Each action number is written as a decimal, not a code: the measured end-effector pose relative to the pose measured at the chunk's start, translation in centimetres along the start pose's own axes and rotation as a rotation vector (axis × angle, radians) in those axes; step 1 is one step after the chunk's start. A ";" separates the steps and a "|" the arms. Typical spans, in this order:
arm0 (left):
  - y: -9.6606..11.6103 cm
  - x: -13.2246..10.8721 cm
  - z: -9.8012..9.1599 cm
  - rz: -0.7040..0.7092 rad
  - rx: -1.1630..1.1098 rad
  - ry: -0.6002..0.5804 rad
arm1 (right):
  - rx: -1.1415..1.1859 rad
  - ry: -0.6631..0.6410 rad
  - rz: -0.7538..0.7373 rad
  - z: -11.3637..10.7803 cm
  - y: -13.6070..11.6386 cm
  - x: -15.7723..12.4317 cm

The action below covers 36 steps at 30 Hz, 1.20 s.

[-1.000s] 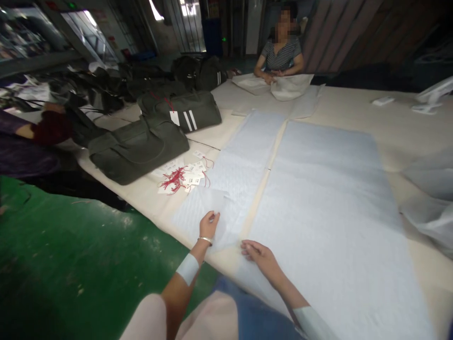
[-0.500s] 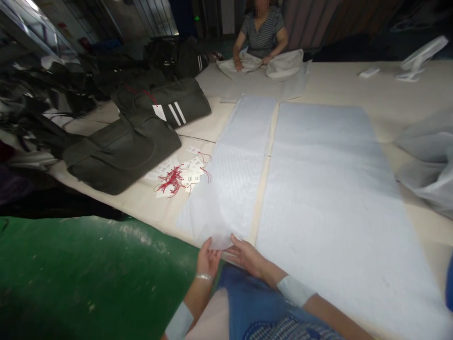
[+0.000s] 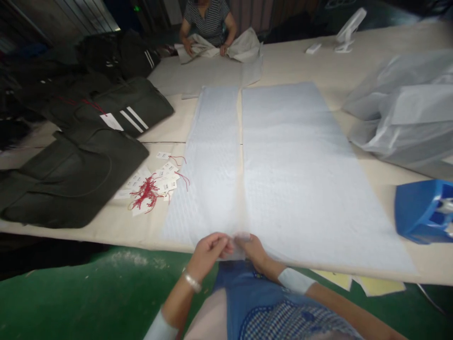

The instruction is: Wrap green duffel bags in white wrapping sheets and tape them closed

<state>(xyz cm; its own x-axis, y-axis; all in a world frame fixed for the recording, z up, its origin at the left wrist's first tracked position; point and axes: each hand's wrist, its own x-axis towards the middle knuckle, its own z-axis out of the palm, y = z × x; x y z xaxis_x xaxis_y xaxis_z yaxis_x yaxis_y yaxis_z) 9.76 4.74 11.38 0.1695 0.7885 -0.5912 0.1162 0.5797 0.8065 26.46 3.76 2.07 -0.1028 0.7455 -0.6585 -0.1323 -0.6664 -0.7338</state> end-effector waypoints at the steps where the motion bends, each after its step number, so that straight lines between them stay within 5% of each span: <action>1: 0.5 2.1 0.5 0.112 0.081 0.098 | 0.038 -0.009 0.006 -0.1 0.1 -0.2; 4: 0.8 9.1 2.3 0.402 0.443 0.265 | 0.161 -0.029 0.056 -0.2 0.5 -0.5; 7: 0.4 14.7 4.2 0.579 0.855 0.239 | 0.229 -0.017 0.106 -0.4 1.0 -0.9; 10: -0.6 17.5 4.9 0.651 1.149 0.150 | 0.284 -0.024 0.149 -0.8 1.8 -1.4; 23: -3.4 18.2 3.2 0.795 1.410 0.061 | 0.436 -0.147 0.403 -2.4 5.8 -3.7; 31: -3.6 18.2 3.3 0.796 1.421 0.075 | 0.483 -0.082 0.281 -1.3 7.4 -4.5; 36: -2.6 19.9 2.9 0.764 1.326 0.184 | 0.480 -0.075 0.162 0.0 7.3 -4.4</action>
<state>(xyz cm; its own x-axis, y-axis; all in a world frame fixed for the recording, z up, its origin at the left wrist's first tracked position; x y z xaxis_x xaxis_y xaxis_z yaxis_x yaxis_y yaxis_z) 15.65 18.35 -2.51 0.4838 0.8743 0.0398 0.8360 -0.4751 0.2747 25.94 -4.39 -0.36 -0.2278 0.6437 -0.7306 -0.5452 -0.7060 -0.4521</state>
